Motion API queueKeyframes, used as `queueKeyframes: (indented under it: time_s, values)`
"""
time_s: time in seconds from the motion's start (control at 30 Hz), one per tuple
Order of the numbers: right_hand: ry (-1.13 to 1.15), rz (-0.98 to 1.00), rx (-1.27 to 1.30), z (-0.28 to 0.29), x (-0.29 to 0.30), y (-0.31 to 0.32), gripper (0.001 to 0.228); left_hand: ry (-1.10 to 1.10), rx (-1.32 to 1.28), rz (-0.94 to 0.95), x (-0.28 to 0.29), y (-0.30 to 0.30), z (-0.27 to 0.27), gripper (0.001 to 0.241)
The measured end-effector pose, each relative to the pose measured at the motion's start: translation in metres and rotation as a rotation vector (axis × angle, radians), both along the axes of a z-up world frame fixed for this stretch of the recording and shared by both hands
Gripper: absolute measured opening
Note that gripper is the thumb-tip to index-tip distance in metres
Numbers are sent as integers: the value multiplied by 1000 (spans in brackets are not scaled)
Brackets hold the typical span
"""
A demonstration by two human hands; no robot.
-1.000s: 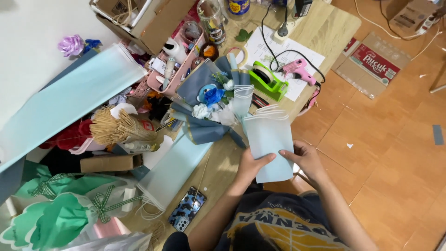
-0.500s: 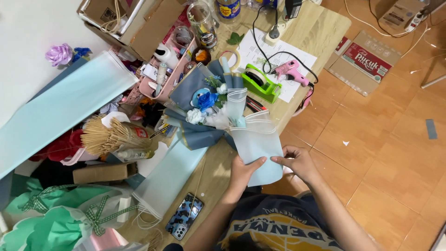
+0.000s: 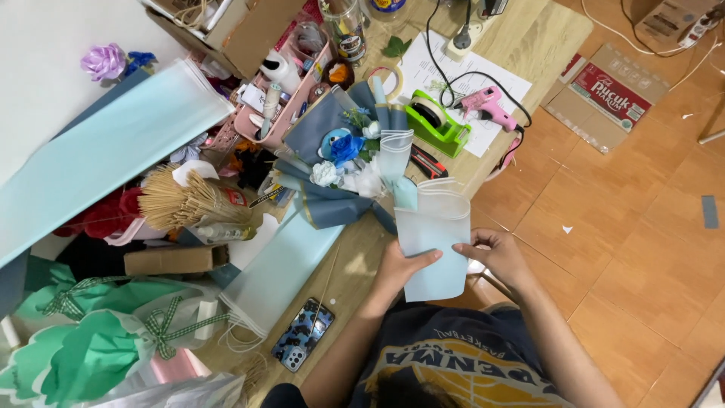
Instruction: The person folds a sheet of light blue wrapping paper and places it around a bouquet containing a blue teddy bear and artificial flowers. They repeat this process with additional sheets, arranging them around the bouquet to create a decorative wrap.
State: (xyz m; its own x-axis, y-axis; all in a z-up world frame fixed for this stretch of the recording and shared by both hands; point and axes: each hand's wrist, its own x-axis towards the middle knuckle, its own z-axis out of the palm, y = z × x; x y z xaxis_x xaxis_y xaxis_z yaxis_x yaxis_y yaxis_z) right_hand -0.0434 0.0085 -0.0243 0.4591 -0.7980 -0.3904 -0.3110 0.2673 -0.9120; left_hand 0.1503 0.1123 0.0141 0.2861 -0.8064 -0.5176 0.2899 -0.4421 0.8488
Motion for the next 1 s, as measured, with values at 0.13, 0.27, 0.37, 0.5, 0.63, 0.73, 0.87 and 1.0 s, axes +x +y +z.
queueKeyframes:
  time_s: [0.13, 0.27, 0.37, 0.5, 0.63, 0.73, 0.87, 1.0]
  values:
    - [-20, 7, 16, 5, 13, 5, 12, 12, 15, 57, -2, 2, -18, 56]
    - [-34, 18, 93, 12, 34, 3, 18, -37, 56, 163, 1, 6, -31, 48]
    - [-22, 71, 78, -42, 51, -10, 24, -47, 84, 279, 7, 7, -22, 42]
    - [50, 203, -14, -78, 93, -23, 19, -37, 73, 476, 23, 11, -39, 51]
    - [196, 317, -155, -71, 137, -44, 18, -6, 70, 609, 38, -2, -60, 54]
    - [381, 407, -284, -65, 158, -61, 25, 31, -14, 737, 42, -17, -81, 62]
    - [578, 451, -519, -71, 169, -74, 16, 42, 56, 806, 45, -28, -101, 60]
    - [603, 373, -474, -97, 164, -85, 17, 31, 109, 833, 50, -28, -113, 59]
